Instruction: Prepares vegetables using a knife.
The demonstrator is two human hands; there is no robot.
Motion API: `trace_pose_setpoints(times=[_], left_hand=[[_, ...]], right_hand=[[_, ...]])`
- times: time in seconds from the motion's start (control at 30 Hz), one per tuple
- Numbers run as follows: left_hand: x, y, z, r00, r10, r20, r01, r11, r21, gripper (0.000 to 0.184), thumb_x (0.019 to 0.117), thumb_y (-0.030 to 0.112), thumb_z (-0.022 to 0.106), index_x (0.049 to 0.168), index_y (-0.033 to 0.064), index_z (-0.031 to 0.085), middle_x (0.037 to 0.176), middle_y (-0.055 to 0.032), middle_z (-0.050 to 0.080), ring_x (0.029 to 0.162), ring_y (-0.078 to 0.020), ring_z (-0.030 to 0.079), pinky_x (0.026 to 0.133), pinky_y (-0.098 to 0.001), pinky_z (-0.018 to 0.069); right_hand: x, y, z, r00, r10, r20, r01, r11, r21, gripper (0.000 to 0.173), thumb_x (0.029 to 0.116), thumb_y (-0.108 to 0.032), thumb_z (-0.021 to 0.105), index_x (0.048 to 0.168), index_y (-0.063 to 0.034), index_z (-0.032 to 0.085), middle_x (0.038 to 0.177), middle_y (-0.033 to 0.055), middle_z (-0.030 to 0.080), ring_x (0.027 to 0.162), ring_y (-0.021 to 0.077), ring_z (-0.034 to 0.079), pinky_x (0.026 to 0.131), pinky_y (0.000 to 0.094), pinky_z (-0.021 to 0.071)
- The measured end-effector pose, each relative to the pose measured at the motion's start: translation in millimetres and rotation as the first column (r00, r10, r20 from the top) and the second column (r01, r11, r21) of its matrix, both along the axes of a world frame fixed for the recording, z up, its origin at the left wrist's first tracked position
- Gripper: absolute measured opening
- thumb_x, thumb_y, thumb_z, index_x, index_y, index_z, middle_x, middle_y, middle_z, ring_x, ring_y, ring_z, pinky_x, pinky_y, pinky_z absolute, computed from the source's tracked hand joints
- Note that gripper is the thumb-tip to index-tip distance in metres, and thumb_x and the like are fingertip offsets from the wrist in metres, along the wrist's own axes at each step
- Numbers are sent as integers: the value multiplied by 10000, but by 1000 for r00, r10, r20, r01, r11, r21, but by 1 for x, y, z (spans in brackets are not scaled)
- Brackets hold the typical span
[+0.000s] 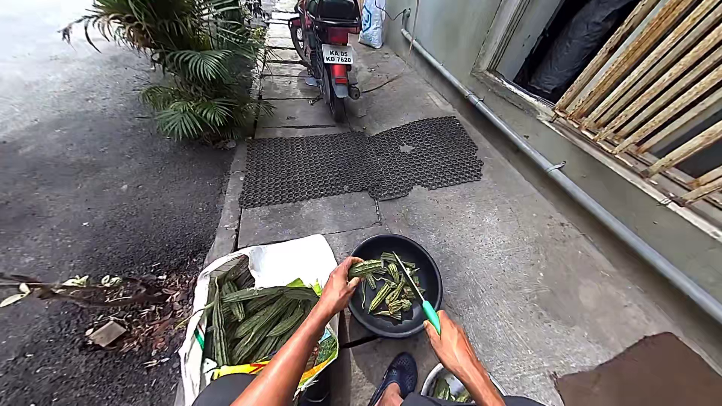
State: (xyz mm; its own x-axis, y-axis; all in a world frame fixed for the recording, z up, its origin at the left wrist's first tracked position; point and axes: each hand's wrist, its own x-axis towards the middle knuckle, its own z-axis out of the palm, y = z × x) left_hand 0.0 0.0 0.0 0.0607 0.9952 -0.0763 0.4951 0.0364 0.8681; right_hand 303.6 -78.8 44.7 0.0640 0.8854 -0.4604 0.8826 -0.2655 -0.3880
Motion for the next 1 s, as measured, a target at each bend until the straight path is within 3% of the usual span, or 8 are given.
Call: trace_pose_setpoints(times=[0.1,0.23,0.3,0.4,0.47,0.53,0.63,1.0], left_hand=[[3,0,-1,962,-26,271,29,1000,-7,424,954,274,713,1354,186,603,1242,-9,696,1141,-130,666,1015,-412,554],[10,-4,13,903,37,428,-18,999,-48,485,896,317,789,1330,152,647,1350,-53,615,1221,-188,613,1009,-400,557],[15,-3,19,864,102,494,-62,993,-96,440,899,305,775,1298,147,675,1280,-65,601,1119,-197,614,935,-398,557],[20,0,21,654,151,741,-47,986,-160,347,988,144,670,1318,44,625,1149,-123,704,1002,-209,679,907,-390,562],[23,-1,26,528,173,831,-17,981,-193,361,970,52,664,1323,29,592,1139,-138,698,988,-219,689,914,-393,572],[23,-2,29,501,199,842,-32,977,-212,457,904,-30,709,1336,31,572,1155,-154,700,990,-251,703,917,-422,588],[22,-2,28,564,287,774,-84,953,-292,486,857,-66,751,1314,25,613,1153,-179,709,958,-282,710,854,-430,608],[33,-4,24,472,472,744,-117,870,-478,328,1004,109,653,1297,-33,616,1145,-210,705,909,-288,735,827,-396,632]], right_hand=[[-10,17,14,991,-56,-122,82,974,211,442,1017,-451,544,1217,-63,615,855,116,678,795,283,684,743,503,554],[-22,26,12,956,-27,-291,136,922,362,425,1000,-469,575,1143,-77,650,777,57,647,701,208,643,670,441,541],[-23,27,7,945,-26,-325,145,926,348,430,990,-488,577,1122,-89,662,762,44,638,687,193,632,661,432,534],[-23,26,3,924,-51,-378,174,939,298,411,986,-476,591,1103,-89,668,752,37,626,672,181,617,657,421,524],[-24,26,1,911,-63,-408,189,943,275,398,991,-473,585,1110,-101,660,748,22,630,661,170,628,656,408,540],[-26,28,2,906,-66,-418,199,938,284,396,987,-475,591,1105,-103,659,742,20,625,659,171,621,654,406,533],[-30,29,2,909,-43,-415,183,935,303,408,985,-488,590,1116,-108,660,740,15,622,655,163,618,645,396,535],[-47,27,-8,905,-1,-426,122,959,257,474,993,-547,554,1128,-105,658,789,29,639,710,173,637,690,404,544]])
